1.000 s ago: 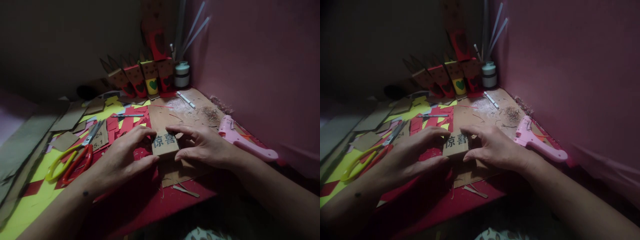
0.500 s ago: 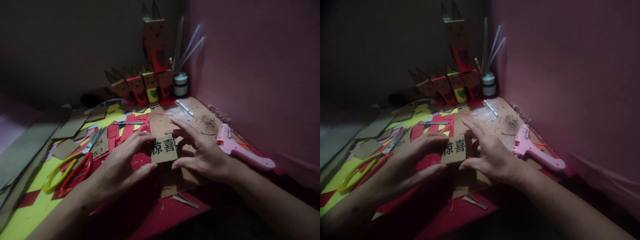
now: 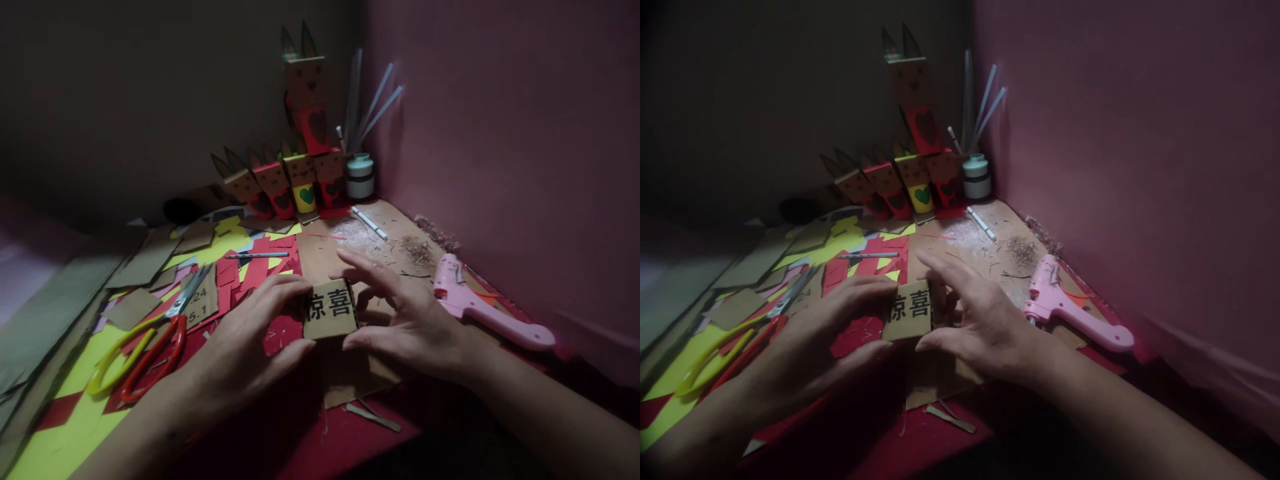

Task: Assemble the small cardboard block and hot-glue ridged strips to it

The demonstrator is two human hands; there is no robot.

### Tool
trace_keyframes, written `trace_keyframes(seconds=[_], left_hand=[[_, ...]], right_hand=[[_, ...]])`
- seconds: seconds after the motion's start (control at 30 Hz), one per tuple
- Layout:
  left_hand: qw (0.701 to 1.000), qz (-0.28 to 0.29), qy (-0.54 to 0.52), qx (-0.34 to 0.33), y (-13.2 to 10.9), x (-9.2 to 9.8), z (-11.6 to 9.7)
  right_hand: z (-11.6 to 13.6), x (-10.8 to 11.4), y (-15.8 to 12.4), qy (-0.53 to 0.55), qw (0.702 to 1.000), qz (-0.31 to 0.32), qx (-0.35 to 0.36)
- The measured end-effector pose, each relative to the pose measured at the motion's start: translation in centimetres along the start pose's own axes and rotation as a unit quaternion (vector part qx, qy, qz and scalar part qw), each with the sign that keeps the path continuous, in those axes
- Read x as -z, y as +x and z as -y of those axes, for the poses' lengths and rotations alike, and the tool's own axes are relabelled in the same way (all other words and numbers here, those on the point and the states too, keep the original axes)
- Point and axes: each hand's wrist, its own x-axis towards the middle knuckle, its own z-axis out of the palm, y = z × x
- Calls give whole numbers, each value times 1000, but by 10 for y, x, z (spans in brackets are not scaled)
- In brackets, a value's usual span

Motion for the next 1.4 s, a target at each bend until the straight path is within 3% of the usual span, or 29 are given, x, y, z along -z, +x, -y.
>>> trace_keyframes(seconds=[0.2,0.37,0.6,0.8,1.0,1.2,1.4], left_hand=[[988,-28,-152,26,-2,0,-10],[975,-44,-216,24,1,-2,-18],[946,-96,-308,30,0,-9,-23],[940,-84,-324,65,4,-9,-28],[908,-71,-400,106,7,-1,-34],[913,-71,-389,98,7,-1,-34],[896,-73,-428,88,9,-1,-33]], right_hand=[[6,5,3,82,992,-27,-97],[13,7,5,182,971,-14,-156],[7,7,5,254,956,-17,-148],[4,8,6,281,948,-7,-148],[3,11,6,272,942,-38,-193],[2,12,6,240,941,-72,-226],[1,13,6,261,940,-49,-215]])
